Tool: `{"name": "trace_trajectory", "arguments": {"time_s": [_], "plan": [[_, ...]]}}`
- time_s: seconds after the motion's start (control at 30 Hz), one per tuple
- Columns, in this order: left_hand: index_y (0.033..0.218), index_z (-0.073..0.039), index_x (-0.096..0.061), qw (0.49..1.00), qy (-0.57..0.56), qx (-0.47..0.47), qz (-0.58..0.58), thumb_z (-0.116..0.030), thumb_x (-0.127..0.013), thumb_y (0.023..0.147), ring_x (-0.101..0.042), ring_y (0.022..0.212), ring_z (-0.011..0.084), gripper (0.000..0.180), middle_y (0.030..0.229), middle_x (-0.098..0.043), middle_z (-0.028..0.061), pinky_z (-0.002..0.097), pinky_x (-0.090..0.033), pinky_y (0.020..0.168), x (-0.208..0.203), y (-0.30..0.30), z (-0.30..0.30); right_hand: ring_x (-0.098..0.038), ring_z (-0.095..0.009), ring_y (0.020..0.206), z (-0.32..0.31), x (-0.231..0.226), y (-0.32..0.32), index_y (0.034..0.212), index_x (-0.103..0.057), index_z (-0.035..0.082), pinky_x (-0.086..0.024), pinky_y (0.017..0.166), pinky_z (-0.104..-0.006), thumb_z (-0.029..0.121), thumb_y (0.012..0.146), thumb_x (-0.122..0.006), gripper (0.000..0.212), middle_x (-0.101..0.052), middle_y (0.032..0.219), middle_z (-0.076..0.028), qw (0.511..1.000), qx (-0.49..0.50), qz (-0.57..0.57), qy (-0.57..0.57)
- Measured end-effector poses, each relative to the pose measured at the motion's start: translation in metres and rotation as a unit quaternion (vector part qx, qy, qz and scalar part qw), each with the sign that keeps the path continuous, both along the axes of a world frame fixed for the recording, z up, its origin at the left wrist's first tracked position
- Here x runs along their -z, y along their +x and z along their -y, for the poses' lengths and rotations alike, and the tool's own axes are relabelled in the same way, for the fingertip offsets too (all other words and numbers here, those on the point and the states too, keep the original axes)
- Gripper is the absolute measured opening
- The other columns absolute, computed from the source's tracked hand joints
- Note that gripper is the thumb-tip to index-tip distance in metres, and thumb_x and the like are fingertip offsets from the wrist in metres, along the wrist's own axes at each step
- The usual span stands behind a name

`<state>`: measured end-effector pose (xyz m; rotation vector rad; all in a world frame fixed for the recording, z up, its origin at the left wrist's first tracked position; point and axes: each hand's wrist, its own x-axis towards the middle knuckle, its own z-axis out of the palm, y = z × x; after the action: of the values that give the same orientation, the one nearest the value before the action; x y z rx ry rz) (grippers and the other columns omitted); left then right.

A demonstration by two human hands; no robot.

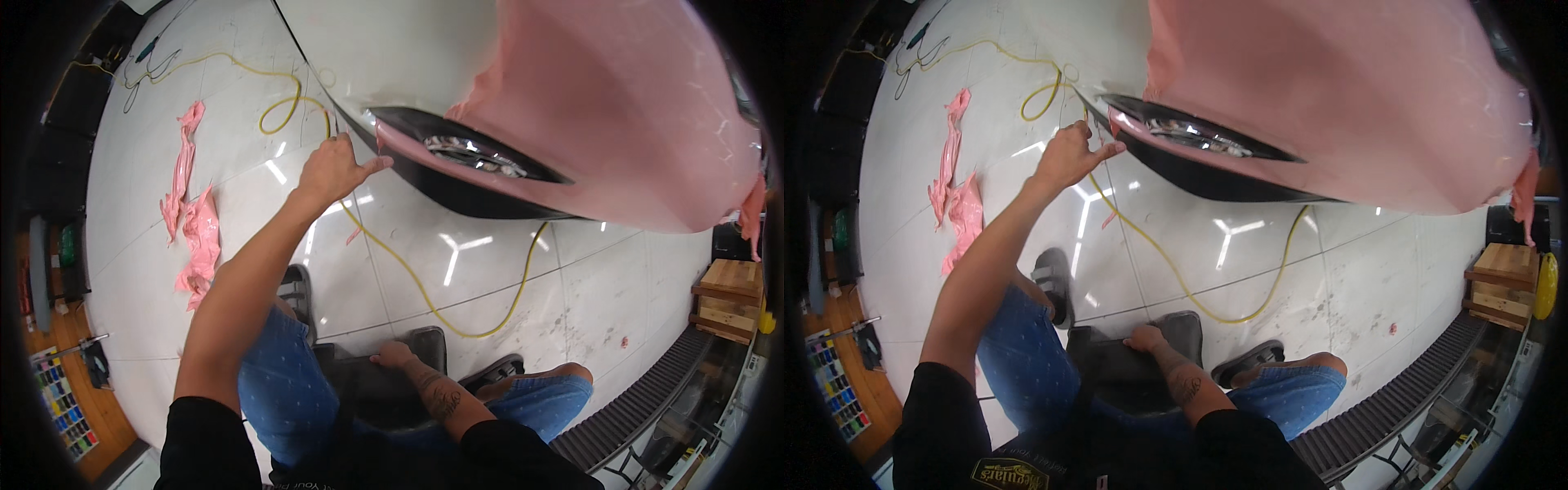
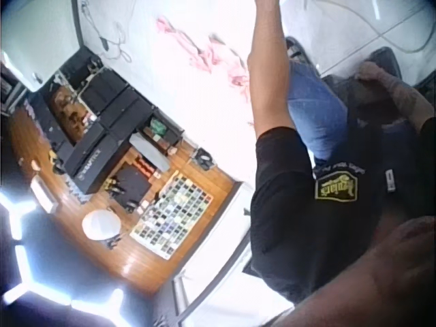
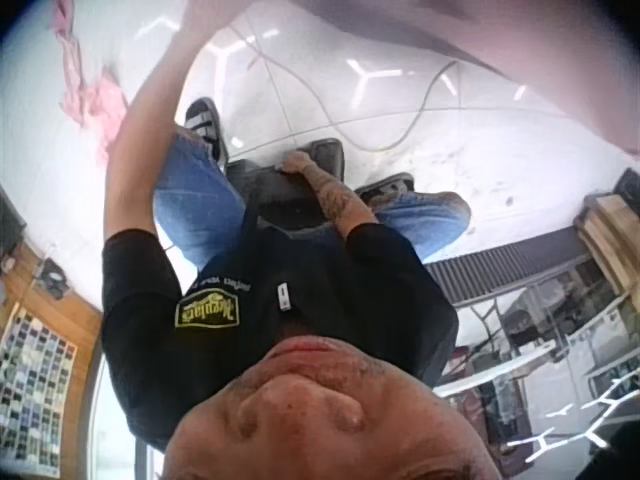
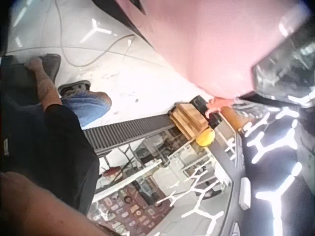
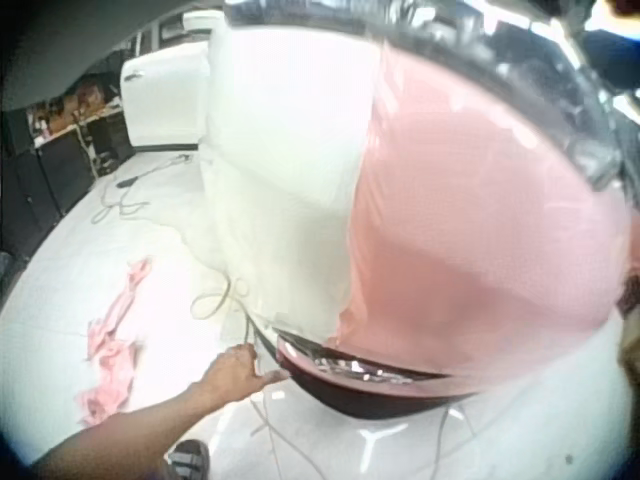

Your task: The person removes a pink vinyl wrap from the front bumper of a white car. They peel the material back from the wheel arch and headlight area, then pull it away from the lower bumper and grille, leaving the original white paint exposed.

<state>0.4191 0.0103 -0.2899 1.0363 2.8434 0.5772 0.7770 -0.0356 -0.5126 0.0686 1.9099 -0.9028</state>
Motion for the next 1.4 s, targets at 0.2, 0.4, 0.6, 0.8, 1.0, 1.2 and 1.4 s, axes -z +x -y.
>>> {"name": "trace_trajectory", "arguments": {"time_s": [0.2, 0.4, 0.6, 0.8, 1.0, 1.2, 1.4], "plan": [[0.076, -0.002, -0.062, 0.997, 0.042, 0.047, 0.044, -0.043, -0.053, 0.086, -0.058, 0.068, 0.0400, 0.043, 0.068, -0.060, 0.0205, 0.0471, -0.045, 0.061, 0.003, 0.006, -0.020, -0.058, -0.037, 0.094, -0.072, 0.011, -0.046, 0.088, -0.066, -0.001, -0.045, 0.084, -0.0429, 0.043, 0.084, -0.050, 0.047, -0.062, 0.097, -0.021, 0.997, -0.014, -0.071, 0.020], [0.075, 0.002, -0.060, 0.984, 0.110, 0.135, 0.040, -0.033, -0.044, 0.091, -0.057, 0.071, 0.0435, 0.042, 0.071, -0.059, 0.0256, 0.0511, -0.045, 0.063, 0.039, -0.016, -0.028, -0.061, -0.033, 0.075, -0.151, -0.050, -0.131, 0.081, -0.066, -0.001, -0.047, 0.072, -0.0397, 0.029, 0.084, -0.048, 0.034, -0.063, 0.076, -0.018, 0.930, 0.150, -0.314, 0.120], [0.074, 0.003, -0.060, 0.973, 0.162, 0.165, 0.001, -0.029, -0.048, 0.088, -0.057, 0.075, 0.0439, 0.037, 0.076, -0.058, 0.0281, 0.0495, -0.046, 0.065, 0.069, -0.020, -0.021, -0.057, -0.019, 0.051, -0.128, -0.188, -0.211, 0.077, -0.064, -0.003, -0.046, 0.055, -0.0337, 0.019, 0.086, -0.045, 0.030, -0.059, 0.058, -0.012, 0.735, 0.439, -0.508, 0.095], [0.077, 0.004, -0.060, 0.974, 0.129, 0.187, 0.021, -0.022, -0.050, 0.085, -0.058, 0.075, 0.0433, 0.029, 0.075, -0.059, 0.0267, 0.0493, -0.047, 0.068, 0.041, -0.008, -0.026, -0.061, -0.039, 0.070, -0.153, -0.244, -0.248, 0.079, -0.063, -0.006, -0.047, 0.067, -0.0464, 0.031, 0.088, -0.043, 0.043, -0.062, 0.074, -0.024, 0.693, 0.371, -0.554, 0.273], [0.080, 0.003, -0.060, 0.980, 0.086, 0.178, 0.006, -0.019, -0.051, 0.082, -0.059, 0.078, 0.0403, 0.025, 0.077, -0.060, 0.0255, 0.0479, -0.047, 0.072, 0.061, -0.038, 0.000, -0.059, -0.042, 0.087, -0.117, -0.255, -0.286, 0.093, -0.065, -0.002, -0.046, 0.078, -0.0468, 0.038, 0.086, -0.045, 0.045, -0.061, 0.089, -0.027, 0.750, 0.441, -0.437, 0.229], [0.076, 0.004, -0.059, 0.955, 0.182, 0.146, 0.181, -0.022, -0.047, 0.084, -0.059, 0.074, 0.0405, 0.030, 0.074, -0.059, 0.0257, 0.0460, -0.047, 0.068, 0.029, -0.001, -0.005, -0.053, -0.013, 0.066, -0.145, -0.230, -0.277, 0.081, -0.061, 0.015, -0.043, 0.072, -0.0405, 0.052, 0.080, -0.058, 0.037, -0.056, 0.070, 0.002, 0.668, 0.661, -0.035, -0.340], [0.070, 0.005, -0.059, 0.974, 0.033, 0.217, 0.053, -0.024, -0.043, 0.086, -0.064, 0.061, 0.0297, 0.037, 0.067, -0.061, 0.0212, 0.0399, -0.051, 0.057, 0.007, -0.007, -0.011, -0.051, -0.014, 0.070, -0.129, -0.191, -0.290, 0.093, -0.061, 0.018, -0.043, 0.069, -0.0294, 0.039, 0.083, -0.062, 0.023, -0.056, 0.080, 0.003, 0.407, 0.665, -0.095, -0.619]]}}
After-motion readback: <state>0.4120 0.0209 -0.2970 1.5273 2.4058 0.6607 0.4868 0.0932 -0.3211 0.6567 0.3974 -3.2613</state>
